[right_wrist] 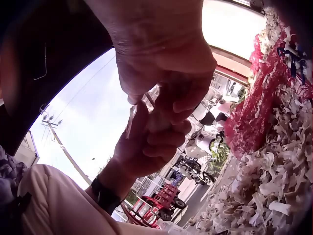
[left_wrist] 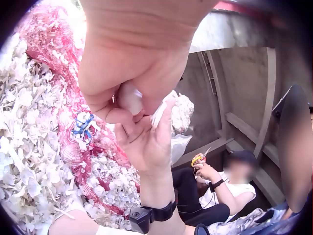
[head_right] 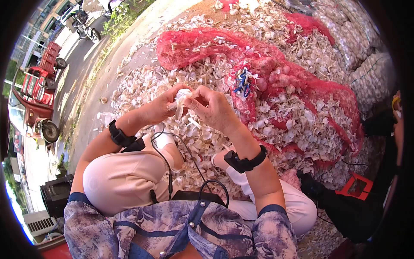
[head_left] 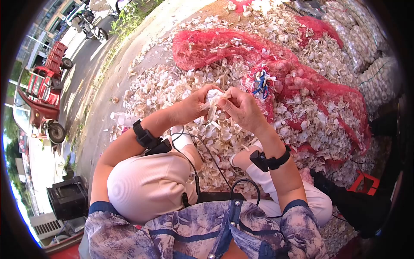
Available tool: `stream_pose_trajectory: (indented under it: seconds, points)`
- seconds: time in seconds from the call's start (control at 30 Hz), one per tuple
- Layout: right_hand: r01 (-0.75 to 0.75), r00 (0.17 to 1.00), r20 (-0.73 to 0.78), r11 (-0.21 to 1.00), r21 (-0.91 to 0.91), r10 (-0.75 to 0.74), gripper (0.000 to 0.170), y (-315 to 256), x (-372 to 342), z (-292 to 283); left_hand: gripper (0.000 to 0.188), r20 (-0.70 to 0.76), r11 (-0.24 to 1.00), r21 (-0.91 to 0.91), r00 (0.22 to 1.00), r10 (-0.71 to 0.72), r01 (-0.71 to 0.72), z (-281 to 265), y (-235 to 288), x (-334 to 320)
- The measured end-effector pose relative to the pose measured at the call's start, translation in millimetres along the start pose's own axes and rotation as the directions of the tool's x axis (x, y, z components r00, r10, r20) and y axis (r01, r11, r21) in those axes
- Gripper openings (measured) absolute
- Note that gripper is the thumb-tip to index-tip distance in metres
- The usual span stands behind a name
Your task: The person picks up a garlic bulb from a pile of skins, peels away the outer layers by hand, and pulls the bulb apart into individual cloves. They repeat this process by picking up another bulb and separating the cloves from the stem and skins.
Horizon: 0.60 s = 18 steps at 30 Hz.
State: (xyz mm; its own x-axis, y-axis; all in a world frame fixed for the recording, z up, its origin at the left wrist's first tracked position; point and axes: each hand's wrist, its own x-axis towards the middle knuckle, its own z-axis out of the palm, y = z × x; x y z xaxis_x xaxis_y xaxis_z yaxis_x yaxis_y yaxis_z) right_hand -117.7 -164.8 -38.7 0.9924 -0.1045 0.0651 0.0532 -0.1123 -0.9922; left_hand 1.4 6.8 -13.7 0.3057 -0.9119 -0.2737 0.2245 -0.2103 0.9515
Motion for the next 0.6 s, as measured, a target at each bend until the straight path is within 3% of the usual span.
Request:
stream_pose_trajectory:
  seconds: [0.03, 0.07, 0.1, 0.13, 0.2, 0.23, 0.27, 0.3, 0.33, 0.4, 0.43, 0.5, 0.53, 0.57, 0.6]
  points:
    - [-0.001, 1.000, -0.001, 1.000, 0.001, 0.001, 0.036, 0.1, 0.8, 0.6, 0.045, -0.017, 0.994, 0.107, 1.000, -0.025, 0.027, 6.1, 4.1, -3.4]
    - [0.022, 0.999, -0.044, 0.992, -0.123, -0.027, 0.035, 0.7, 1.6, 1.0, 0.045, -0.036, 0.976, 0.212, 0.998, -0.050, 0.056, 10.8, 7.3, -5.8]
    - [0.036, 0.995, -0.083, 0.969, -0.245, -0.058, 0.034, -0.1, 1.8, 2.1, 0.045, -0.034, 0.976, 0.211, 0.998, -0.053, 0.059, 12.0, 7.1, -6.3]
    - [0.033, 0.995, -0.084, 0.969, -0.244, -0.055, 0.034, -2.6, 0.6, 5.4, 0.043, -0.023, 0.987, 0.148, 0.998, -0.061, 0.064, 12.6, 6.7, -6.8]
    - [0.100, 0.979, -0.186, 0.994, 0.050, -0.089, 0.029, -10.8, -1.4, 12.5, 0.042, -0.012, 0.994, 0.084, 0.998, -0.070, 0.070, 14.0, 10.8, -6.6]
    - [0.100, 0.978, -0.188, 0.994, 0.049, -0.089, 0.029, -8.8, -0.5, 13.7, 0.041, 0.014, 0.995, 0.092, 0.999, -0.045, 0.044, 13.9, 15.9, -5.1]
    - [0.018, 0.984, -0.172, 0.912, 0.409, 0.057, 0.027, -3.8, -0.2, 15.3, 0.040, 0.040, 0.995, 0.099, 0.999, -0.021, 0.017, 14.4, 20.9, -3.8]
    - [-0.060, 0.977, -0.103, 0.700, 0.712, 0.188, 0.025, 0.8, -1.2, 16.4, 0.039, 0.066, 0.995, 0.103, 0.998, 0.003, -0.009, 15.6, 22.4, -3.3]
    - [-0.061, 0.976, -0.103, 0.701, 0.710, 0.190, 0.025, 4.6, -0.2, 10.6, 0.036, 0.033, 0.995, 0.100, 0.999, 0.001, -0.005, 14.7, 20.3, -4.8]
    - [0.074, 0.994, -0.085, 0.153, 0.985, 0.064, 0.024, 14.4, 8.9, -19.2, 0.034, 0.051, 0.998, 0.063, 0.999, 0.004, -0.007, 17.0, 23.0, -6.9]
    - [0.113, 0.986, -0.122, 0.090, 0.990, 0.112, 0.025, 20.5, 12.2, -34.3, 0.032, 0.068, 1.000, 0.026, 0.998, 0.002, -0.004, 16.9, 24.7, -7.3]
    - [0.132, 0.944, -0.195, 0.236, 0.963, 0.268, 0.024, 28.4, 14.2, -56.0, 0.030, 0.087, 0.999, -0.029, 0.996, -0.014, 0.016, 11.8, 23.9, -6.5]
    - [0.066, 0.912, -0.268, 0.532, 0.844, 0.312, 0.022, 33.3, 13.8, -61.9, 0.029, 0.059, 0.998, -0.059, 0.998, 0.016, -0.013, 11.6, 22.0, -4.9]
    - [0.070, 0.909, -0.273, 0.532, 0.844, 0.314, 0.022, 40.3, 13.0, -60.4, 0.029, 0.036, 0.995, -0.090, 0.998, 0.044, -0.040, 11.9, 19.3, -2.4]
    - [-0.101, 0.905, -0.298, 0.835, 0.541, 0.302, 0.027, 37.4, 12.6, -52.4, 0.028, 0.036, 0.993, -0.114, 0.999, 0.037, -0.033, 9.1, 16.5, -0.4]
